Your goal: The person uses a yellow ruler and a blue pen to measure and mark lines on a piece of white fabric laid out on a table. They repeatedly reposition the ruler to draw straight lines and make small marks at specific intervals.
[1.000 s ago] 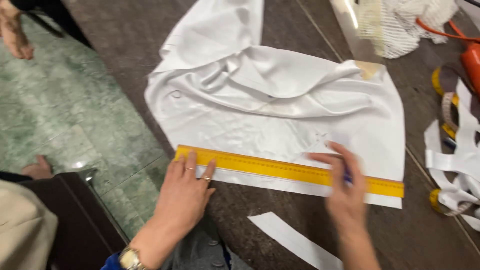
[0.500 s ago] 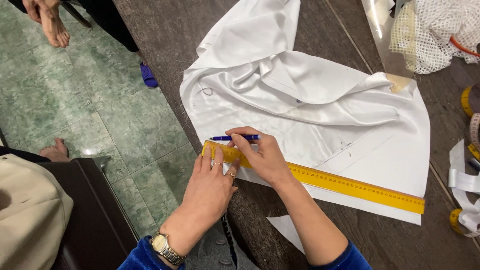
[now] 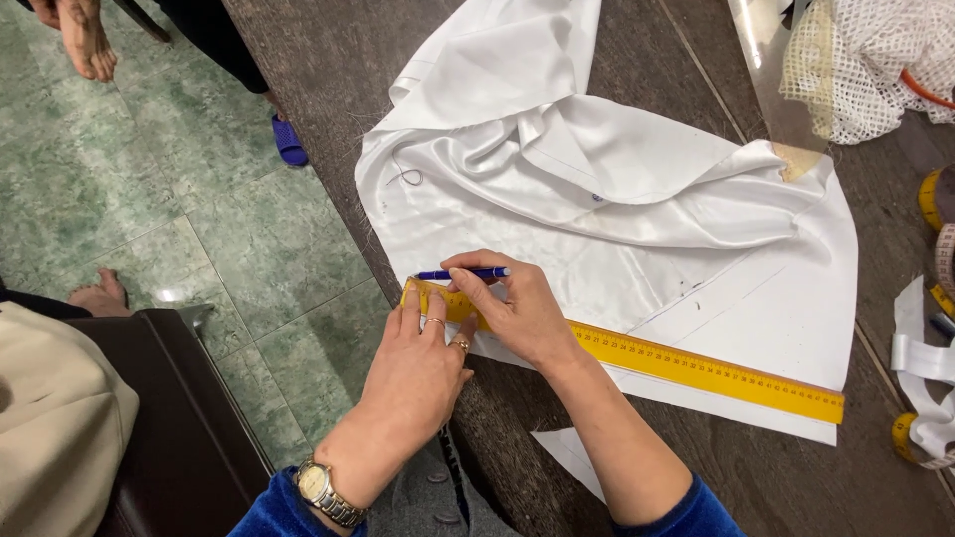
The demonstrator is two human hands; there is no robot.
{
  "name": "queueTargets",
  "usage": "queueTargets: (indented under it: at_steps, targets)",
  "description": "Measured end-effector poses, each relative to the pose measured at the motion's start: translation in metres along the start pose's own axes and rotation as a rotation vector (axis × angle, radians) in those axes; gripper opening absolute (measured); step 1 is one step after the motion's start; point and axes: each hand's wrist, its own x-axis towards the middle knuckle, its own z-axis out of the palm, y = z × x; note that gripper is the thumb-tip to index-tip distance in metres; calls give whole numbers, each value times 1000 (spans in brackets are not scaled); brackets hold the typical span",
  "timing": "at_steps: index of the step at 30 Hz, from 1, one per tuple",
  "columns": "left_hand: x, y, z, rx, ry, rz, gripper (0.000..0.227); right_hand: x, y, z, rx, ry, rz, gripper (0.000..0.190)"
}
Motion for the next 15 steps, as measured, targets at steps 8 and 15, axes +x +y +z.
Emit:
queueTargets:
  at_steps: [8, 15]
  targets:
    - [1, -1, -3, -10, 4, 2, 62, 1, 2, 0, 7, -2, -11, 25]
    - [1, -1, 0, -27, 4, -4, 63, 2, 5, -1, -32, 13, -64, 24]
